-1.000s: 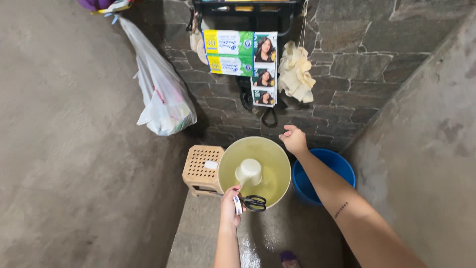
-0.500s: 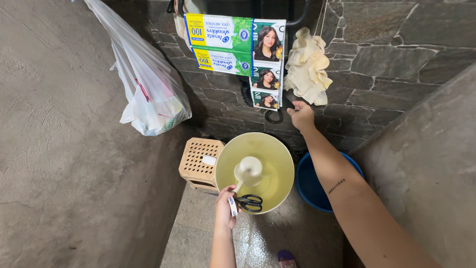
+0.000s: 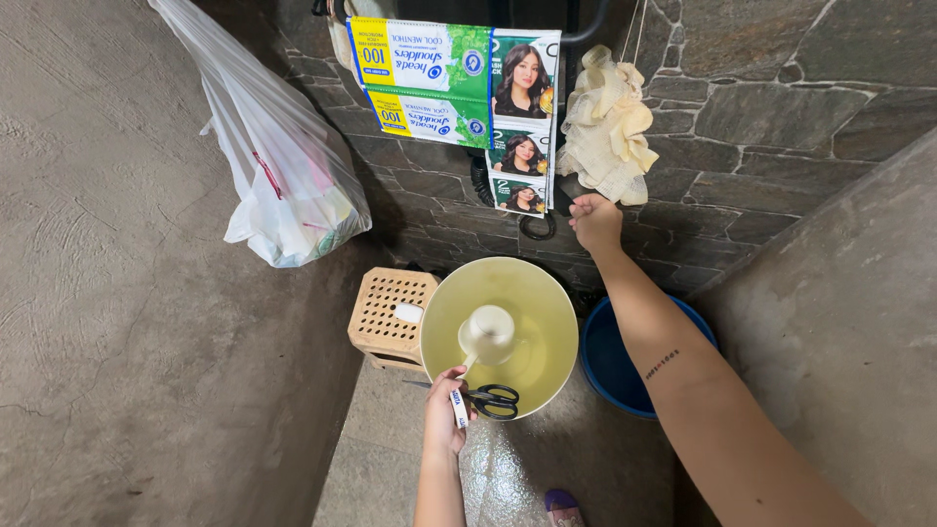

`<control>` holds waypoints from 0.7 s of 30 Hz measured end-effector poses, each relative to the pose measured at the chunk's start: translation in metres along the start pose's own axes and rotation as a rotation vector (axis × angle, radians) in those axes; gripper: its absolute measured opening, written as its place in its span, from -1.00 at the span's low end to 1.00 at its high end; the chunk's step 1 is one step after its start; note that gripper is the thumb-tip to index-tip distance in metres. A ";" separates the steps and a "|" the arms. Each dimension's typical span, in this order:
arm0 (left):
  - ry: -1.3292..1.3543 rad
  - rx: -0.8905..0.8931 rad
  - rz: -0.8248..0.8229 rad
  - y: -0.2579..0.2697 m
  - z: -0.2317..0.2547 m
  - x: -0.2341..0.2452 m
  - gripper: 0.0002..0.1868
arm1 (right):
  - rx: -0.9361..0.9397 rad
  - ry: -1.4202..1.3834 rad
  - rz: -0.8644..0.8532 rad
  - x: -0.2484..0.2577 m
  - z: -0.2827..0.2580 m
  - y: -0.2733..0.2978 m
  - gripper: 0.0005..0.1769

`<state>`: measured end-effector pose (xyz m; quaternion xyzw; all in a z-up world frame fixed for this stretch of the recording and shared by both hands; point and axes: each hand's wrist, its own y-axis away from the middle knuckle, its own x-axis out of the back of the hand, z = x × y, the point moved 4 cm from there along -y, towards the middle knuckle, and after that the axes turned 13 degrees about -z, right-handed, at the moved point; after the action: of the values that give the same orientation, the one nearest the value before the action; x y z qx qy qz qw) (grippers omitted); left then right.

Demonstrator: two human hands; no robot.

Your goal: The person uses scissors to cut the plastic seal off a small white container. They then remove a white plastic hanger from a wall hook, place the container inside the hanger's circular frame, and hang the assembly back on the wall.

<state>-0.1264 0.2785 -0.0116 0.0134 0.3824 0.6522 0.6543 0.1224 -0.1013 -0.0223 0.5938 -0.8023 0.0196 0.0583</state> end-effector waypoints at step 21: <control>0.025 0.016 -0.026 -0.002 0.000 -0.003 -0.69 | -0.023 0.022 0.000 0.000 -0.009 0.005 -0.91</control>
<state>-0.1245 0.2758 -0.0116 0.0057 0.3959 0.6406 0.6580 0.1178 -0.0988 -0.0130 0.5929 -0.8017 0.0171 0.0738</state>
